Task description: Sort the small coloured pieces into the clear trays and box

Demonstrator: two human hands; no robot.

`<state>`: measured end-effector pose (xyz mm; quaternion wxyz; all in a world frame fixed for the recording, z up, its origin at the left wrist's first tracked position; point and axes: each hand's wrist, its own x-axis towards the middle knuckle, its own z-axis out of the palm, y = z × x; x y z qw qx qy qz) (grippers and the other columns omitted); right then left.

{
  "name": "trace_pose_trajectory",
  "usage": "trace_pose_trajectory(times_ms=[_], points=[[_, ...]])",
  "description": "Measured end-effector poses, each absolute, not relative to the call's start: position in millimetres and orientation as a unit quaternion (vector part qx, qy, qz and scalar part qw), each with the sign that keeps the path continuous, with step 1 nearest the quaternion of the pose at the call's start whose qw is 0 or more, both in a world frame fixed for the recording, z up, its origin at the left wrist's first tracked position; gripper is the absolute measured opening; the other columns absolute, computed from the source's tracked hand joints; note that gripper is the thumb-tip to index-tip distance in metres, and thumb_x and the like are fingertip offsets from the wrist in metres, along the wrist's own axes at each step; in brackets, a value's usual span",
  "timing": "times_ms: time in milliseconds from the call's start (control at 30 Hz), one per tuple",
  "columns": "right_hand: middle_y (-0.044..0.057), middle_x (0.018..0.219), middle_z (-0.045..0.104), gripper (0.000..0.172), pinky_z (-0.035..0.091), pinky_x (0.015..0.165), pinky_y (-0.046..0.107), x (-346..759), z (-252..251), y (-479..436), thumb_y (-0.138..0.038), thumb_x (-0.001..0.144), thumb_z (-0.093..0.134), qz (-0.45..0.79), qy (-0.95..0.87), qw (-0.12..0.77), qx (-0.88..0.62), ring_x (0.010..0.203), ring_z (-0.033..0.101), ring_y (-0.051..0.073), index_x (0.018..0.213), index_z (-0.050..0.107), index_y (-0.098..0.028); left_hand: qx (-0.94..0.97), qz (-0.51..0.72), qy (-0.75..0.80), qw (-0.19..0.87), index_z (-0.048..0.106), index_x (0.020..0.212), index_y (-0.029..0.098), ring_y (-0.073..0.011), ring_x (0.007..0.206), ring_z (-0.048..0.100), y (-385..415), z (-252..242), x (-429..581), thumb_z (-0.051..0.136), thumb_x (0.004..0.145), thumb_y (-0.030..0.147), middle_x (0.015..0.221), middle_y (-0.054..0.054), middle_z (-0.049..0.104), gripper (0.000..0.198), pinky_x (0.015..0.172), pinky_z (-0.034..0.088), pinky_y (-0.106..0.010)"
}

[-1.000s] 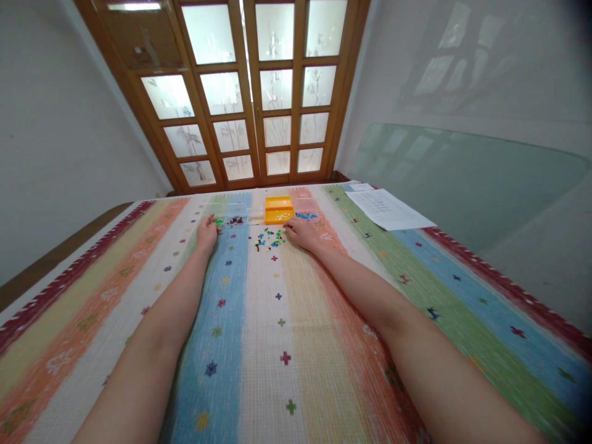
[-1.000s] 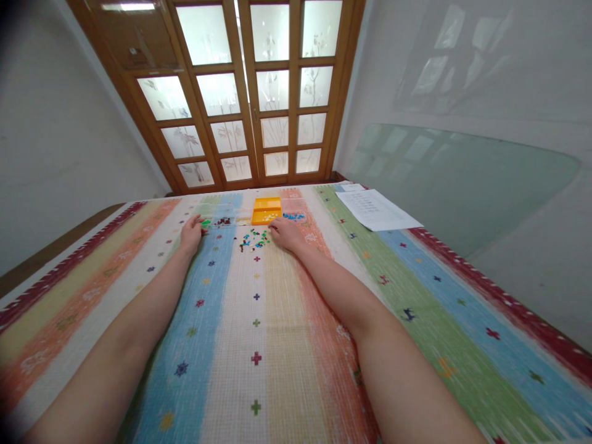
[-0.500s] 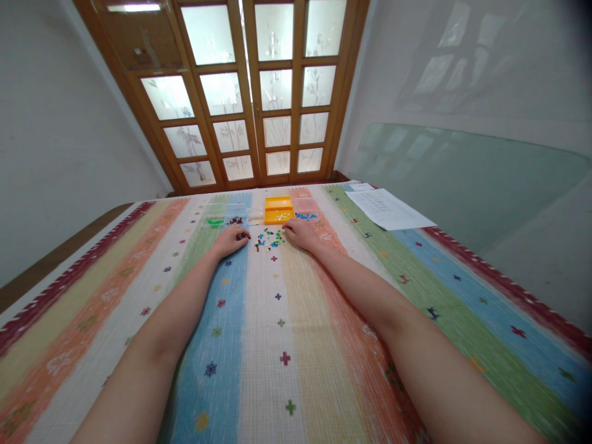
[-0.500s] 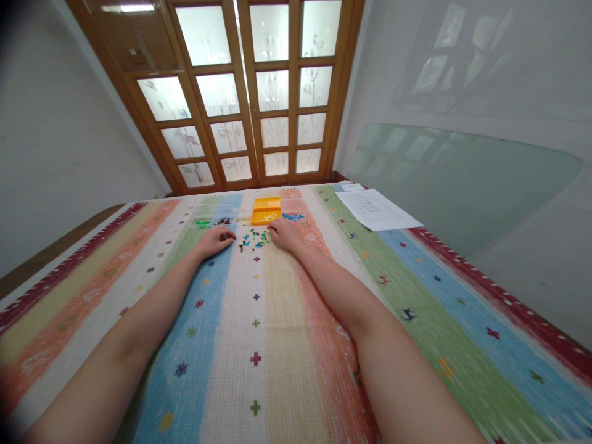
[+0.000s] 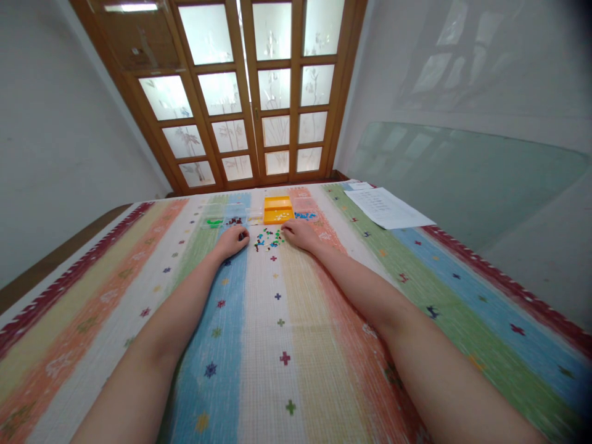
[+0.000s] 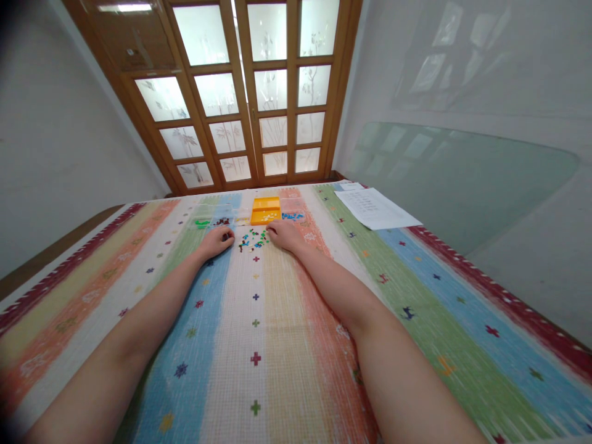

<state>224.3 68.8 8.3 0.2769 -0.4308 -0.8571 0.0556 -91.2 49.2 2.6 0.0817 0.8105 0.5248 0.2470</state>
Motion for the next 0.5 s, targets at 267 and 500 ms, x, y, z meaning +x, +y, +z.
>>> trace_pose_trajectory(times_ms=[267, 500], points=[[0.008, 0.107, 0.079, 0.022, 0.046, 0.088, 0.029, 223.8, 10.5, 67.2, -0.021, 0.1, 0.059, 0.072, -0.854, 0.272, -0.437, 0.099, 0.068, 0.022, 0.101, 0.081, -0.02, 0.811, 0.242, 0.528, 0.068, 0.069, 0.085, 0.024, -0.0248, 0.087, 0.062, 46.2, 3.5, -87.1, 0.063, 0.084, 0.028, 0.092, -0.006, 0.069, 0.007, 0.082, 0.047, -0.036], [0.008, 0.104, 0.079, 0.024, 0.046, 0.087, 0.03, 224.4, 7.6, 70.2, -0.022, 0.1, 0.056, 0.067, -0.859, 0.272, -0.429, 0.096, 0.069, 0.022, 0.1, 0.08, -0.021, 0.831, 0.235, 0.502, 0.052, 0.071, 0.084, 0.024, -0.0265, 0.094, 0.063, 42.8, 5.5, -82.1, 0.063, 0.086, 0.027, 0.096, -0.008, 0.067, 0.009, 0.09, 0.048, -0.039]])
